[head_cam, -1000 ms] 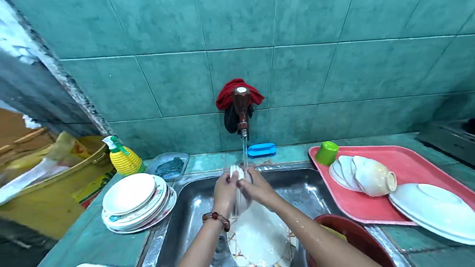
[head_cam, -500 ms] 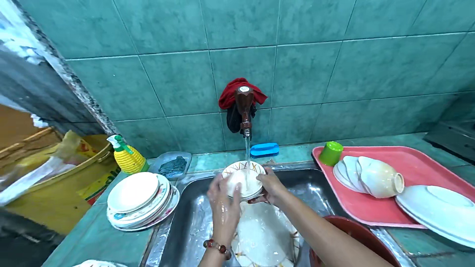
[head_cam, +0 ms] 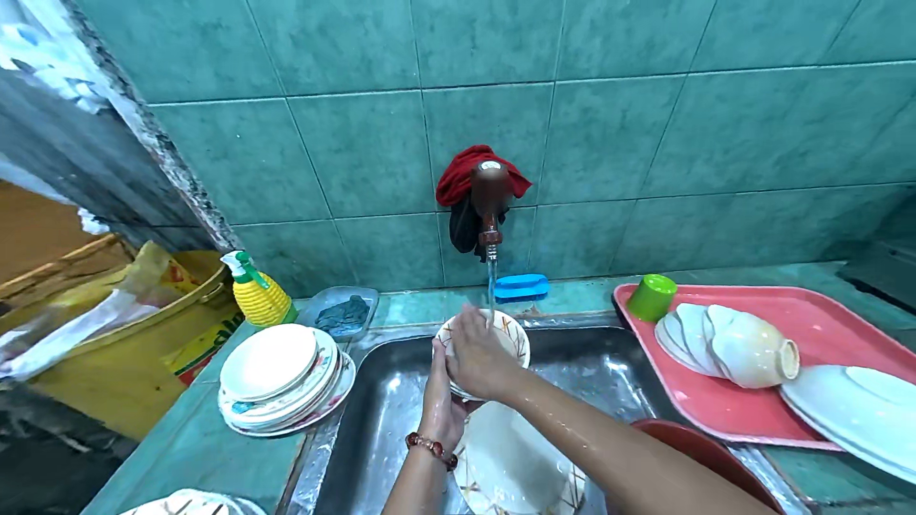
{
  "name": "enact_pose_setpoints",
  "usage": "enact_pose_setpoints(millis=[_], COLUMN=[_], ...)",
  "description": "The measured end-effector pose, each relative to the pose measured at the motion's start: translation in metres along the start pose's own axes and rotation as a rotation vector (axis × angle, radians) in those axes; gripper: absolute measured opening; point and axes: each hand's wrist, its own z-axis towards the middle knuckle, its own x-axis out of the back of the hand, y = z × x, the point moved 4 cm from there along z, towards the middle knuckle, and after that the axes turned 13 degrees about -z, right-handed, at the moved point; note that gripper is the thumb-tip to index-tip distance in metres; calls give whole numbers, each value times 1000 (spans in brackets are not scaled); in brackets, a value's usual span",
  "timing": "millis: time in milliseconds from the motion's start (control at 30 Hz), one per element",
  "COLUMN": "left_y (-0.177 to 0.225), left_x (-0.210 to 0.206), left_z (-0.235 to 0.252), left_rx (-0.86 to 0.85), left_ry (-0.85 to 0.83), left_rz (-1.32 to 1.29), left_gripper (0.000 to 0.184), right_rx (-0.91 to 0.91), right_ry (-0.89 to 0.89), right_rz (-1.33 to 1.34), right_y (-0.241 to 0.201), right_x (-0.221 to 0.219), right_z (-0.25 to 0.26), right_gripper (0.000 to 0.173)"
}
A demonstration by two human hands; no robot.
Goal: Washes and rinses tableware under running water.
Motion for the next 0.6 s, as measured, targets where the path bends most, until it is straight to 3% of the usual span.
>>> enact_pose_setpoints(millis=[67, 200, 267, 367, 433, 533, 600], left_y=[2, 11, 10, 4, -1, -4, -6], left_x=[3, 16, 20, 20, 20, 25, 32], left_z=[6, 13, 13, 14, 15, 16, 16], left_rx=[-29, -39, -19, -2, 9, 3, 7], left_ry=[-1, -33, -47, -66, -71, -42, -15], left_rz=[-20, -49, -67, -128, -179, -214, -236], left_gripper=[68, 72, 72, 70, 71, 75, 77], right_rx=[219, 378, 258, -28, -206, -345, -406], right_ry=[-110, -142, -96, 115, 217, 97, 25], right_rz=[13, -143, -234, -173, -125, -14, 118], right_y=[-3, 30, 47, 53, 47, 36, 34], right_x=[-1, 3, 12, 35, 46, 54, 56], right_z=[-13, -36, -33, -20, -9, 1, 4], right_gripper=[56, 58, 65, 48, 54, 68, 68])
